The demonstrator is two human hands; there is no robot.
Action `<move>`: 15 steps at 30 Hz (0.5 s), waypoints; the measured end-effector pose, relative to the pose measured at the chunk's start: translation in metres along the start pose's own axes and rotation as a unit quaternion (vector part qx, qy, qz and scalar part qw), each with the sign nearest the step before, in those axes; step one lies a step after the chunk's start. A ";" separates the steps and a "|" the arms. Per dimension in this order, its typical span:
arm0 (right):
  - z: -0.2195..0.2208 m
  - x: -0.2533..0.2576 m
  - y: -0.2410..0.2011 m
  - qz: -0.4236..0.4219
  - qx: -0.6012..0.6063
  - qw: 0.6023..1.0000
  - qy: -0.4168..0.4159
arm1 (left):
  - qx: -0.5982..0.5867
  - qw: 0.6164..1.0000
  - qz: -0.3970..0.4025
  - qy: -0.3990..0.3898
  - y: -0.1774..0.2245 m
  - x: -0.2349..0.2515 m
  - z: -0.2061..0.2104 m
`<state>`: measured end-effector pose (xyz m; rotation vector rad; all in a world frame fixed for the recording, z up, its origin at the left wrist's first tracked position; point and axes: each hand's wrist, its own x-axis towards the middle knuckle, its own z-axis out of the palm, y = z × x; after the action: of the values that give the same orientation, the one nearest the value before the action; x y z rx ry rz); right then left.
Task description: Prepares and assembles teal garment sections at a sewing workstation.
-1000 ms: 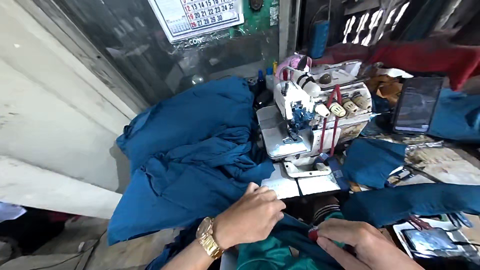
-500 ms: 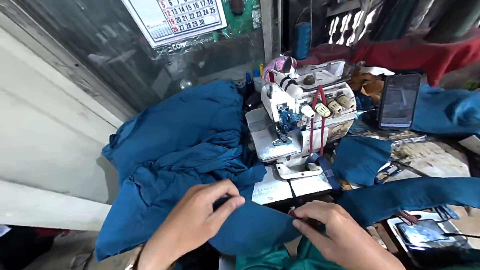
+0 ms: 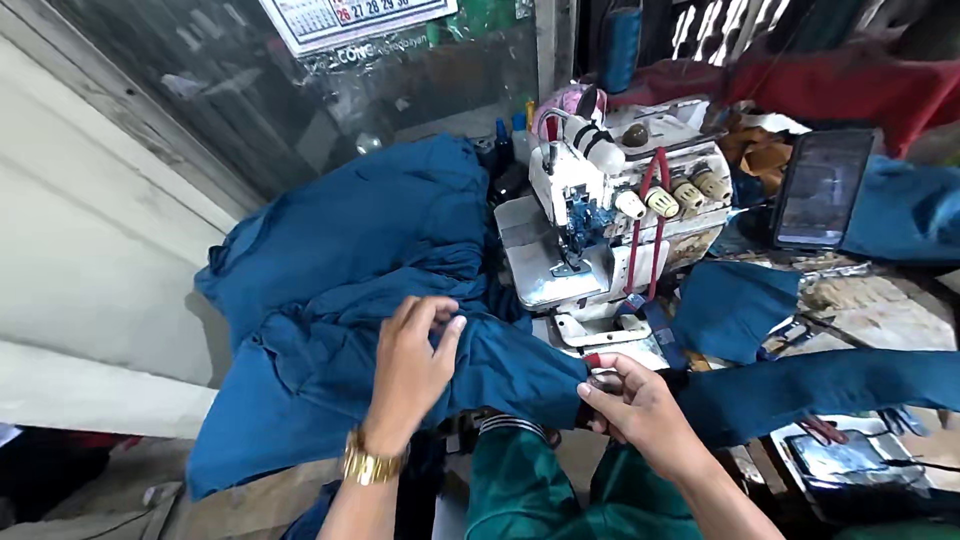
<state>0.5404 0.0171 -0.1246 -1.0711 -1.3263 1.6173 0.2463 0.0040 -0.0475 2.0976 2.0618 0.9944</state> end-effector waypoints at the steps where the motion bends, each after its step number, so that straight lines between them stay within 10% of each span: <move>1: 0.002 0.001 0.001 -0.012 0.006 1.000 0.011 | -0.069 0.998 -0.002 0.011 0.012 -0.015 0.000; 4: 0.014 0.003 -0.003 -0.045 0.021 0.999 0.013 | -0.298 0.954 -0.038 -0.018 0.050 -0.070 0.041; 8: 0.020 0.000 -0.010 -0.097 -0.013 0.995 0.013 | -0.288 0.956 -0.058 0.025 0.065 -0.102 0.101; 15: 0.007 0.002 0.003 -0.175 -0.264 0.946 0.067 | -0.177 0.977 -0.016 0.117 0.067 -0.099 0.056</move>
<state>0.5327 0.0156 -0.1272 -1.1406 -1.7917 0.9305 0.3400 -0.0715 -0.1016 1.8368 1.8268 1.5356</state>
